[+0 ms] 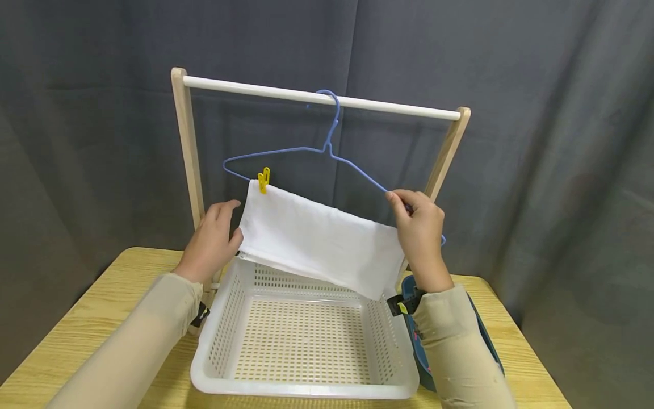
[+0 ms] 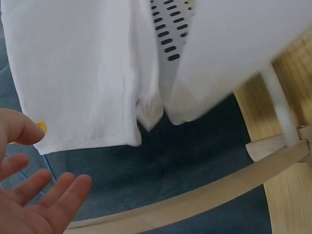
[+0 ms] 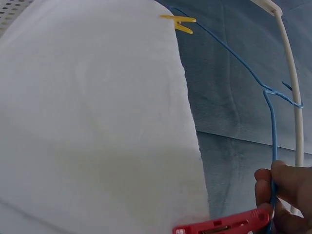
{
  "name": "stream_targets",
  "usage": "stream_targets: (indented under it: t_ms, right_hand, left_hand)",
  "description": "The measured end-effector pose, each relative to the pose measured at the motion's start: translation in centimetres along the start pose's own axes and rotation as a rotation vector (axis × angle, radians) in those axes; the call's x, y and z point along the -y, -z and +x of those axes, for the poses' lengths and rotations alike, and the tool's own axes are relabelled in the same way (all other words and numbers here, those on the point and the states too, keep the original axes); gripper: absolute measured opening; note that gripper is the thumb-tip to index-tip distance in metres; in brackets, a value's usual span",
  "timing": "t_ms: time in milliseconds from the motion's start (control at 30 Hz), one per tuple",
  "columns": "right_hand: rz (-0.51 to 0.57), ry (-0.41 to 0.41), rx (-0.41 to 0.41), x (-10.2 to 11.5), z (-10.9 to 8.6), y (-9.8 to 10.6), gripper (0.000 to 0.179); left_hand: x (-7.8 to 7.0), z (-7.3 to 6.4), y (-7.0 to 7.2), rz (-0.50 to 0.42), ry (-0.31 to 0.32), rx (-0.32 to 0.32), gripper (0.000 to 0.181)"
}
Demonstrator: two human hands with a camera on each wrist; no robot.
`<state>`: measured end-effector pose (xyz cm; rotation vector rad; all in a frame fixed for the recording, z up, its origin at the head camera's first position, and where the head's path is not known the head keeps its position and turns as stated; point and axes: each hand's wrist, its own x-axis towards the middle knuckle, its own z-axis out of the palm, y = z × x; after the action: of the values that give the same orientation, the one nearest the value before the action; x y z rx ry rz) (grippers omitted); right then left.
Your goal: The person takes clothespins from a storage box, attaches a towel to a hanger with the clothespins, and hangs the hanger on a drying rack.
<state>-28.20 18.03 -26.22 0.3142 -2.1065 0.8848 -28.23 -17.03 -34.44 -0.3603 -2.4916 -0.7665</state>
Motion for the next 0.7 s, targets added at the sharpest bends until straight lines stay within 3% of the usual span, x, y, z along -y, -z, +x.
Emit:
stream_targets:
  t_ms: [300, 700]
  right_hand:
    - [0.034, 0.061, 0.035, -1.0, -1.1, -0.1, 0.015]
    - [-0.009, 0.396, 0.012, -5.2, -3.2, 1.7, 0.020]
  left_hand:
    - [0.6, -1.7, -0.1, 0.073, -0.064, -0.004, 0.036]
    - [2.6, -3.8, 0.6, 0.164, -0.081, 0.102, 0.023]
